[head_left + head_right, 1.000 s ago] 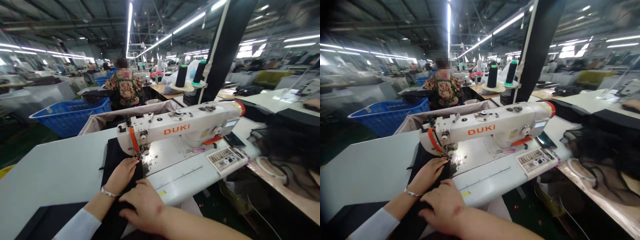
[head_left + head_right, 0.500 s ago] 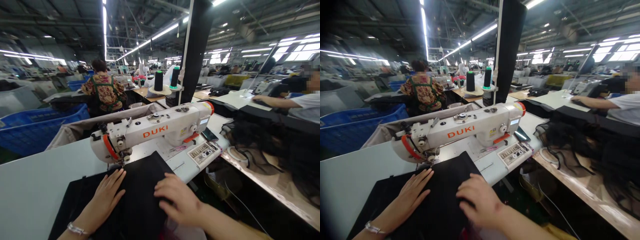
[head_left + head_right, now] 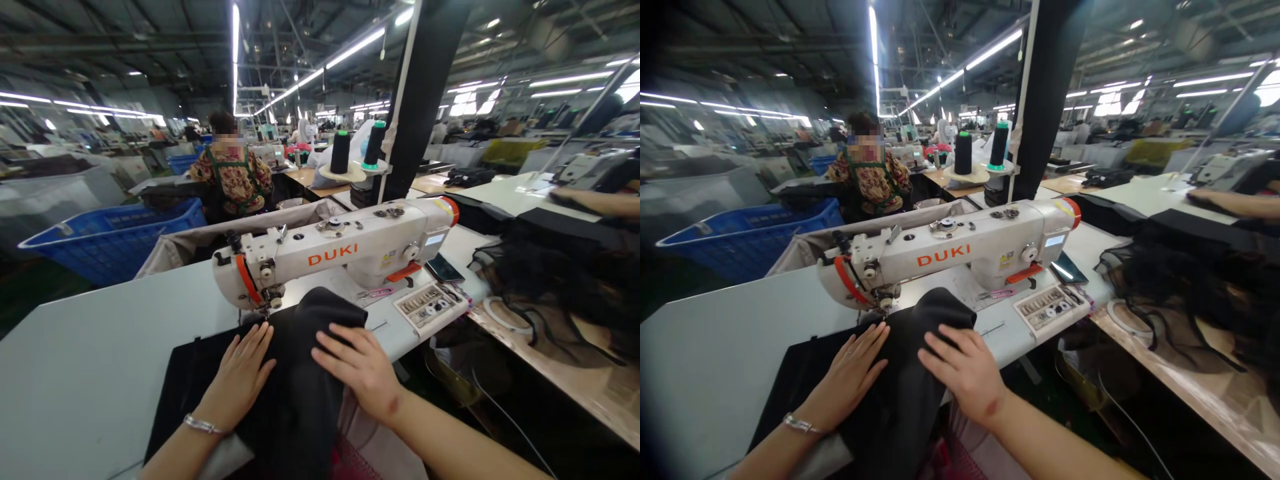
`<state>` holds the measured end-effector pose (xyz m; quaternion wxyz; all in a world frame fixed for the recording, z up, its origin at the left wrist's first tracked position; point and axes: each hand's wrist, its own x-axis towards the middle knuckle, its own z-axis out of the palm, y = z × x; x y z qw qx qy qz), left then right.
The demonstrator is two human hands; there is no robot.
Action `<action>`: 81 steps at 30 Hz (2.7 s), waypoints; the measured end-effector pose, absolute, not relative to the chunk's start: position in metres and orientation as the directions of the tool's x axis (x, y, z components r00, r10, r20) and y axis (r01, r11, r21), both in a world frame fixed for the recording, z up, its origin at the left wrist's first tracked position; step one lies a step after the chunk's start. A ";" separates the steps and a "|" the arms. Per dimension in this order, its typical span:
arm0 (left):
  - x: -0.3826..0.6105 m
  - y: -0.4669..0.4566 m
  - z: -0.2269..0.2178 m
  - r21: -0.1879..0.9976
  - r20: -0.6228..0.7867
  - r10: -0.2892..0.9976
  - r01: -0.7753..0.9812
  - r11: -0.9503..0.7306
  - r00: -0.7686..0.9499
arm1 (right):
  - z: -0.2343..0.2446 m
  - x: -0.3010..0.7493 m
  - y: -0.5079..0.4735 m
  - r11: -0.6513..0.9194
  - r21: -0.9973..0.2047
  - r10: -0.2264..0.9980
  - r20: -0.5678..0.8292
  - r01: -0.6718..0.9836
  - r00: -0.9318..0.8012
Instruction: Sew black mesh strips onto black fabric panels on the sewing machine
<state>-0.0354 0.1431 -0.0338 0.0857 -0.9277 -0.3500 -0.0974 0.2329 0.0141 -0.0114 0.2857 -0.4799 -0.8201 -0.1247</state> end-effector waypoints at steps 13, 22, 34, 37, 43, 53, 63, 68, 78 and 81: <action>-0.026 0.131 -0.024 -0.039 0.245 0.663 0.691 -0.722 0.707 | 0.016 0.304 0.006 0.110 -0.098 0.829 0.558 0.989 -0.037; -0.026 0.129 -0.020 -0.032 0.228 0.669 0.692 -0.721 0.708 | 0.009 0.304 0.019 0.276 -0.367 0.848 0.528 0.888 -0.046; -0.025 0.126 -0.016 -0.034 0.219 0.678 0.700 -0.714 0.702 | -0.013 0.334 0.063 0.041 -0.404 0.818 0.539 0.914 0.201; -0.024 0.125 -0.016 -0.033 0.213 0.685 0.706 -0.708 0.697 | -0.008 0.319 0.055 0.071 -0.239 0.812 0.578 0.969 0.082; -0.016 0.091 -0.016 -0.001 0.176 0.716 0.728 -0.686 0.675 | -0.008 0.254 0.040 0.561 -0.206 0.743 0.553 0.802 -0.377; -0.029 0.046 -0.012 0.320 0.312 0.718 0.642 -0.696 0.623 | -0.019 0.229 0.040 0.660 -0.242 0.708 0.516 0.711 -0.482; -0.036 0.051 -0.008 0.270 0.331 0.652 0.594 -0.758 0.682 | -0.032 0.204 0.038 0.670 -0.380 0.737 0.440 0.638 -0.512; -0.034 0.059 -0.009 0.217 0.354 0.613 0.575 -0.789 0.707 | -0.036 0.207 0.036 0.679 -0.349 0.726 0.454 0.646 -0.517; -0.033 0.057 0.001 0.315 0.297 0.679 0.602 -0.734 0.672 | -0.034 0.203 0.035 0.683 -0.336 0.717 0.475 0.648 -0.510; -0.027 0.052 0.001 0.258 0.307 0.685 0.636 -0.728 0.660 | -0.032 0.203 0.035 0.683 -0.339 0.719 0.469 0.647 -0.513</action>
